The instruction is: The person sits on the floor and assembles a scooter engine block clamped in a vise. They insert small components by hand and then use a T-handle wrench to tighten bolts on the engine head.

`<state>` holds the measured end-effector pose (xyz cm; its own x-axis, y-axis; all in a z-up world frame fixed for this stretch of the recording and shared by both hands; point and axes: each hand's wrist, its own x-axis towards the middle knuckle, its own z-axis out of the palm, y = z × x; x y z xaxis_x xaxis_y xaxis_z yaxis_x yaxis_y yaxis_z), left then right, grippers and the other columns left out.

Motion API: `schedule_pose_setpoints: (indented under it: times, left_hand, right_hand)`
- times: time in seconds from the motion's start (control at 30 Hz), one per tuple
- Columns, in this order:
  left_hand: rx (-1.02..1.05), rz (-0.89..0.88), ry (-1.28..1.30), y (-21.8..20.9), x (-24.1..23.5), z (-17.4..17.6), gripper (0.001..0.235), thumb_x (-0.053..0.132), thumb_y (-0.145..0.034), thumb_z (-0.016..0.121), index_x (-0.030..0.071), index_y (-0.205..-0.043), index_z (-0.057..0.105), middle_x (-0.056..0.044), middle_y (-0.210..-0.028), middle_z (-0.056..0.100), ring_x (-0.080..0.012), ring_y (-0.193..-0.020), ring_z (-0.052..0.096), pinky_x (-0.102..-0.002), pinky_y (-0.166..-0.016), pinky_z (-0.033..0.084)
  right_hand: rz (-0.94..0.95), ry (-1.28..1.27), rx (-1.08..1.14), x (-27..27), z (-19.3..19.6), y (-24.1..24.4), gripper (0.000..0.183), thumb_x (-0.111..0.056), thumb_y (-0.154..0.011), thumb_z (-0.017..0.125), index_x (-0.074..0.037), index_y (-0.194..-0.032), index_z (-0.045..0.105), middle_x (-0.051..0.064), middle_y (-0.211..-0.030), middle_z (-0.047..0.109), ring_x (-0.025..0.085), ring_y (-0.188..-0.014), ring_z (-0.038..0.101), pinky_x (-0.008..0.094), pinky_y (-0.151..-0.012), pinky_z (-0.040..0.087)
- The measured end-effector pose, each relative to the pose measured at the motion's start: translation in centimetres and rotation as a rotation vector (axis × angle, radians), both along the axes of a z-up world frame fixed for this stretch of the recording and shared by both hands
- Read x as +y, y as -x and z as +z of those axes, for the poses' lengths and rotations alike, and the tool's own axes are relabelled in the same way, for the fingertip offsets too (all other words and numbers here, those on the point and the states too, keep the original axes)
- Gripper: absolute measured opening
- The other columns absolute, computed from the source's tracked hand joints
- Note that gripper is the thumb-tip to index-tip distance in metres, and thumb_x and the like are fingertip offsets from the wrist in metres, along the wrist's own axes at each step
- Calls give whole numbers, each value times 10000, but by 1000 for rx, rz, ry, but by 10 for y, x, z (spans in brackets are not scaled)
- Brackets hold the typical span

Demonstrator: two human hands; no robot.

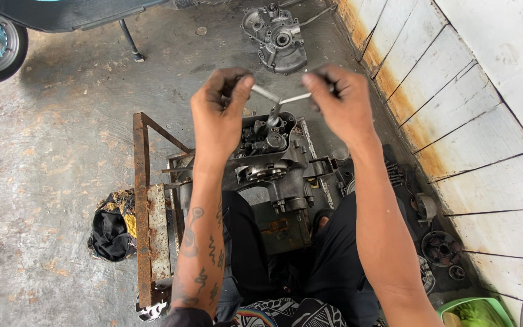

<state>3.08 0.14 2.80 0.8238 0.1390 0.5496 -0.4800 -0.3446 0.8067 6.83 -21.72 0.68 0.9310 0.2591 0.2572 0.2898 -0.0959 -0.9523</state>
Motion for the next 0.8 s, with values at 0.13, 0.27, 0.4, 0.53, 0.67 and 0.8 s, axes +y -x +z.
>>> schedule_pose_setpoints:
  times: [0.13,0.27,0.4,0.53,0.67,0.8]
  left_hand:
    - [92,-47,-103,-13,-15,-6,111,137,-1011,674,59,-1090,684,-52,-938,733,-163,-818,667,-294,-729,575]
    - [165,-1,-127,-21,-26,-16,125,157,-990,691,81,-1082,728,-14,-957,774,-121,-814,679,-275,-721,553]
    - [150,22,-133,-19,-28,-19,86,172,-997,698,91,-1020,711,14,-865,719,-105,-742,584,-284,-681,491]
    - [136,54,-169,-19,-26,-17,65,169,-990,707,105,-996,709,36,-791,668,-101,-694,510,-281,-656,450]
    - [160,73,-188,-20,-25,-22,62,176,-991,706,114,-987,708,43,-736,618,-100,-667,475,-289,-634,432]
    - [152,72,-199,-23,-25,-27,72,172,-983,710,101,-973,709,34,-759,646,-101,-687,509,-289,-658,453]
  right_hand:
    - [-292,135,-170,-9,-22,-22,196,-190,-1130,599,-48,-1052,709,15,-722,613,74,-527,518,220,-470,454]
    - [-379,258,13,-8,-28,-31,220,-255,-1106,598,-100,-1002,714,0,-756,635,70,-508,475,270,-538,479]
    - [-353,221,-77,-9,-28,-31,284,-235,-1112,620,-110,-867,691,-60,-656,464,76,-587,392,290,-571,339]
    - [-345,189,-81,-8,-27,-31,266,-219,-1111,634,-116,-878,710,-68,-617,428,70,-562,375,275,-560,326]
    - [-300,261,-1,-8,-28,-31,240,-234,-1098,638,-109,-919,738,-39,-670,569,76,-544,417,282,-507,335]
    - [-319,350,-51,-9,-30,-35,302,-262,-1106,614,-127,-851,704,-36,-653,514,104,-583,406,335,-554,326]
